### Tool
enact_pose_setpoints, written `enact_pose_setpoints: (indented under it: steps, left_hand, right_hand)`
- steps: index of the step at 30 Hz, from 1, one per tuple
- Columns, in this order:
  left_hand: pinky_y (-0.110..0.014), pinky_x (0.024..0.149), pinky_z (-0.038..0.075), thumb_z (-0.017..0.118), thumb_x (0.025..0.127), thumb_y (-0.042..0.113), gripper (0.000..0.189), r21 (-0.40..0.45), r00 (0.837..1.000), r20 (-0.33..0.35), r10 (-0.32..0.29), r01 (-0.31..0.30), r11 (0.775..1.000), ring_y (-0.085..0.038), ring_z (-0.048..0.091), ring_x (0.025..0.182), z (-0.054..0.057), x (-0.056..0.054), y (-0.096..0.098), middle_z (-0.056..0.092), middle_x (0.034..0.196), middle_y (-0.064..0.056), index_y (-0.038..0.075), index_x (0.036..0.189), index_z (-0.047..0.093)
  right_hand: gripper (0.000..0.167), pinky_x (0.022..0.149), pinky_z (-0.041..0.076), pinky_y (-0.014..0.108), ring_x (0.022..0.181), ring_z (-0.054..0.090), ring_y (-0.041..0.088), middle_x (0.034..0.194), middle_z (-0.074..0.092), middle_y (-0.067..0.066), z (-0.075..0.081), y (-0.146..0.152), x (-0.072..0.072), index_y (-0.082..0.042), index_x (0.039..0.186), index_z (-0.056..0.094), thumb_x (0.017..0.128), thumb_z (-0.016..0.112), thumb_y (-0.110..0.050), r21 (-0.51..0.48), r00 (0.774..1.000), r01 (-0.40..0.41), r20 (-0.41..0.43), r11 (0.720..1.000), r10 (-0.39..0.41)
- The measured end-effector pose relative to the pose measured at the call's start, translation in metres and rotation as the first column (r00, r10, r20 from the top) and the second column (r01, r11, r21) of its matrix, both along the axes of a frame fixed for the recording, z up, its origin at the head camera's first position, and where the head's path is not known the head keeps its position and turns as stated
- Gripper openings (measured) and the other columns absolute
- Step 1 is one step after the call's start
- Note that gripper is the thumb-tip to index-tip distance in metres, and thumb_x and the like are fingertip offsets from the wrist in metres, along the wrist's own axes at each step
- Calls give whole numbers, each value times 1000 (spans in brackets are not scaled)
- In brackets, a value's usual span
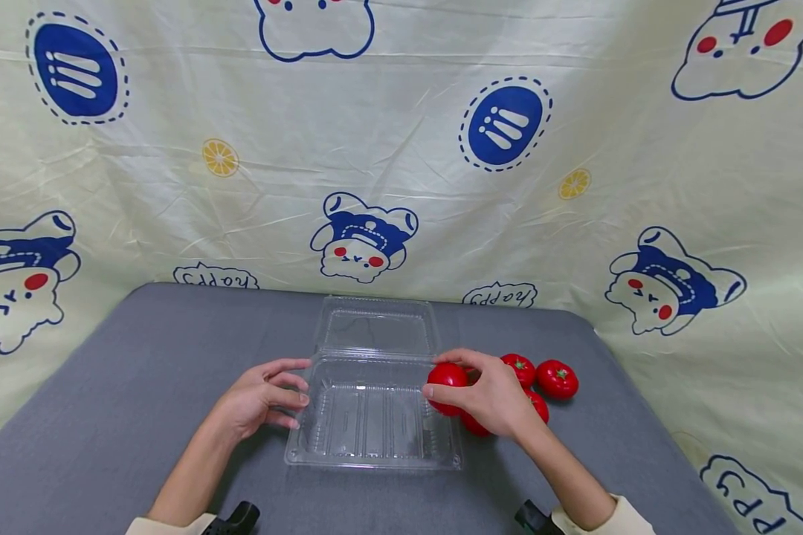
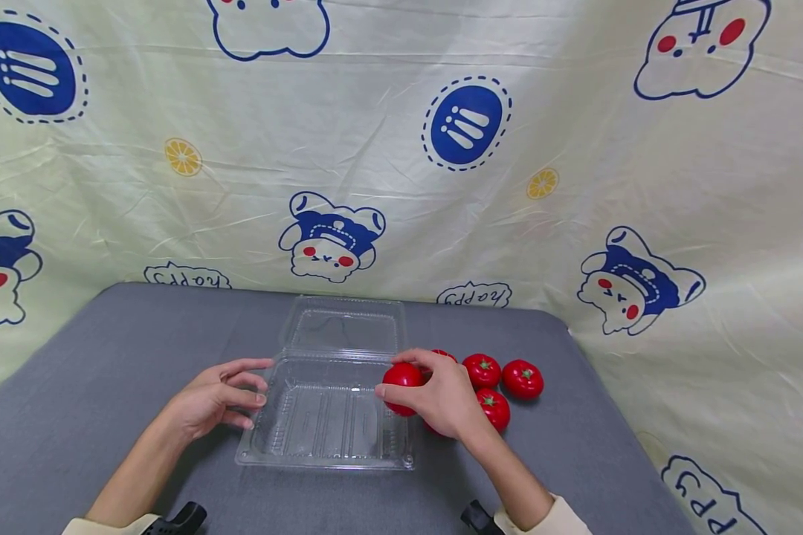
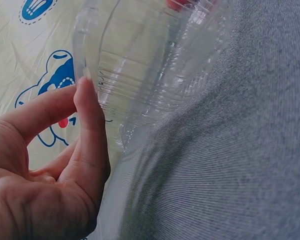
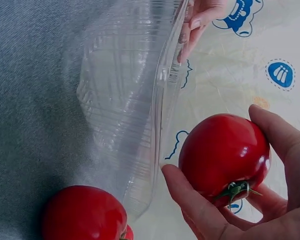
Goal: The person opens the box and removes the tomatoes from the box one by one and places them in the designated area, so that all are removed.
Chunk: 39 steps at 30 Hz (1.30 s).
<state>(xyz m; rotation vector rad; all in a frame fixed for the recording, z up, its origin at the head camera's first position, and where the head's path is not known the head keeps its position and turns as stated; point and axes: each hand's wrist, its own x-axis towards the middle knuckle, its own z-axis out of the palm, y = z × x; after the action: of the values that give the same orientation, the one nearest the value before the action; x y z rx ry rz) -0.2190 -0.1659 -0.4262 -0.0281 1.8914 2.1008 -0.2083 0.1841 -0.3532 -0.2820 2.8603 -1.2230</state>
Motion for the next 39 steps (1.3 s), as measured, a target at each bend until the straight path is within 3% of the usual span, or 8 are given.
enact_pose_setpoints:
  steps: [7,16,27,39]
  left_hand:
    - [-34,55,62,72,83,-7,70,3,1000,-5,-1,1,1000,-15,66,69,-1,0,-1,65,93,-2,-2,147,45]
    - [-34,56,62,71,83,-7,68,-2,1000,-15,-4,4,1000,-15,66,70,-2,0,0,65,94,-2,-3,146,45]
    - [-34,56,62,71,84,-7,68,4,1000,-13,-8,8,1000,-15,66,70,0,1,1,65,94,-2,-2,147,44]
    - [-34,56,62,71,83,-7,69,2,1000,-13,-7,8,1000,-15,66,69,1,1,1,65,94,-2,-3,147,45]
  right_hand:
    - [60,75,63,40,121,54,35,131,61,8,1,0,-1,-27,128,68,72,90,-32,-12,999,-23,22,1000,23]
    - [60,76,62,40,112,58,31,126,63,8,-1,2,-2,-29,128,66,73,90,-33,6,998,-49,41,999,49]
    - [69,76,63,43,118,56,34,130,60,9,-1,1,-2,-24,129,64,66,92,-17,3,996,-64,70,998,63]
    - [75,77,63,44,120,55,34,133,59,8,-4,2,-2,-22,133,62,65,91,-14,4,996,-69,64,998,69]
